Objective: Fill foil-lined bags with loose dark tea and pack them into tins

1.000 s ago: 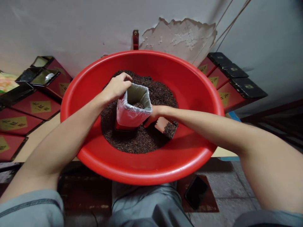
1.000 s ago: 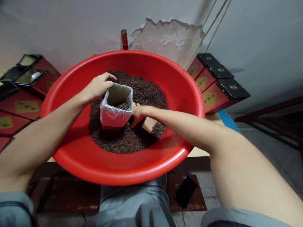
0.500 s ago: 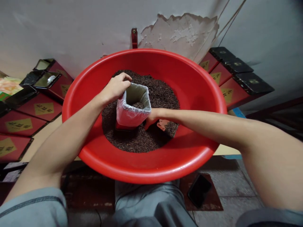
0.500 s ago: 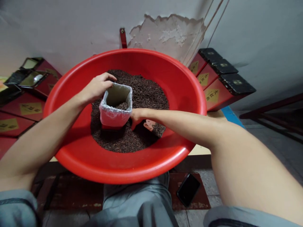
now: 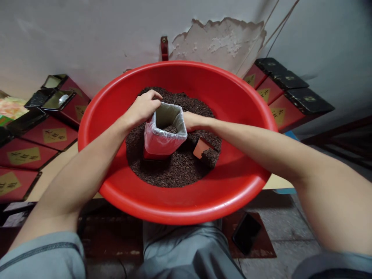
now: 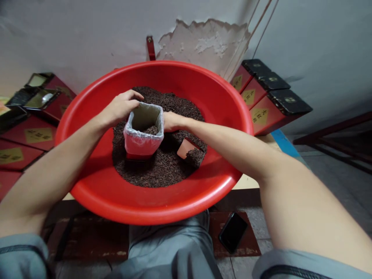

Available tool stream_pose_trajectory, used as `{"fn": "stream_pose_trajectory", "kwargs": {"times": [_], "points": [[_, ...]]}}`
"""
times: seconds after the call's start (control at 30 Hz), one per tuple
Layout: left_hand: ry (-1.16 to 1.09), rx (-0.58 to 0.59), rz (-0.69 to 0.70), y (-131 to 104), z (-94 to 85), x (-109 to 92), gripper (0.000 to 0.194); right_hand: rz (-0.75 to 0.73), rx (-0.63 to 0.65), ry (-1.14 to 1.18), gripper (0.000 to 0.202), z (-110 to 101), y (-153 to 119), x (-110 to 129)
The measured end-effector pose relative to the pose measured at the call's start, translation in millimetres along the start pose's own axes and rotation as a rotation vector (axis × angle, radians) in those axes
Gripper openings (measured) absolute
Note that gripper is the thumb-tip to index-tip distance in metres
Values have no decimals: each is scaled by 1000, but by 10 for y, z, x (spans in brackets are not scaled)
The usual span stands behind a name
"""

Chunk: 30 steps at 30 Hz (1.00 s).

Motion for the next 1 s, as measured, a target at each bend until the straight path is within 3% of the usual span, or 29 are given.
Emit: {"fn": "stream_pose_trajectory", "kwargs": {"times": [0.07, 0.23, 0.4, 0.6, 0.73, 0.9, 1.0], "points": [[-10, 10, -3, -1, 1, 4, 46, 62, 33, -54, 22, -164, -48, -6], [18, 0, 30, 11, -5, 11, 46, 250, -183, 9, 40, -585, -258, -98], [32, -30, 40, 64, 30, 29, 41, 88, -371, 181, 40, -847, -420, 178], [7, -59, 69, 77, 41, 21, 32, -67, -540, 257, 47, -692, -500, 695], [-6, -38, 87, 70, 35, 33, 33, -132, -557, 386, 50, -528, -426, 690], [28, -44, 101, 82, 24, 54, 38, -460, -555, 801, 58, -446, -319, 596], [9, -11, 122, 100, 43, 70, 39, -567, -534, 981, 63, -399, -309, 611]]}}
Point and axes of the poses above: each hand's wrist, its own y-axis towards the middle knuckle, its own z-axis out of the palm, x = y × z, the point moved 5 cm from there along y, towards the middle knuckle, and after that the axes turned 15 degrees about x, right-handed, at the moved point
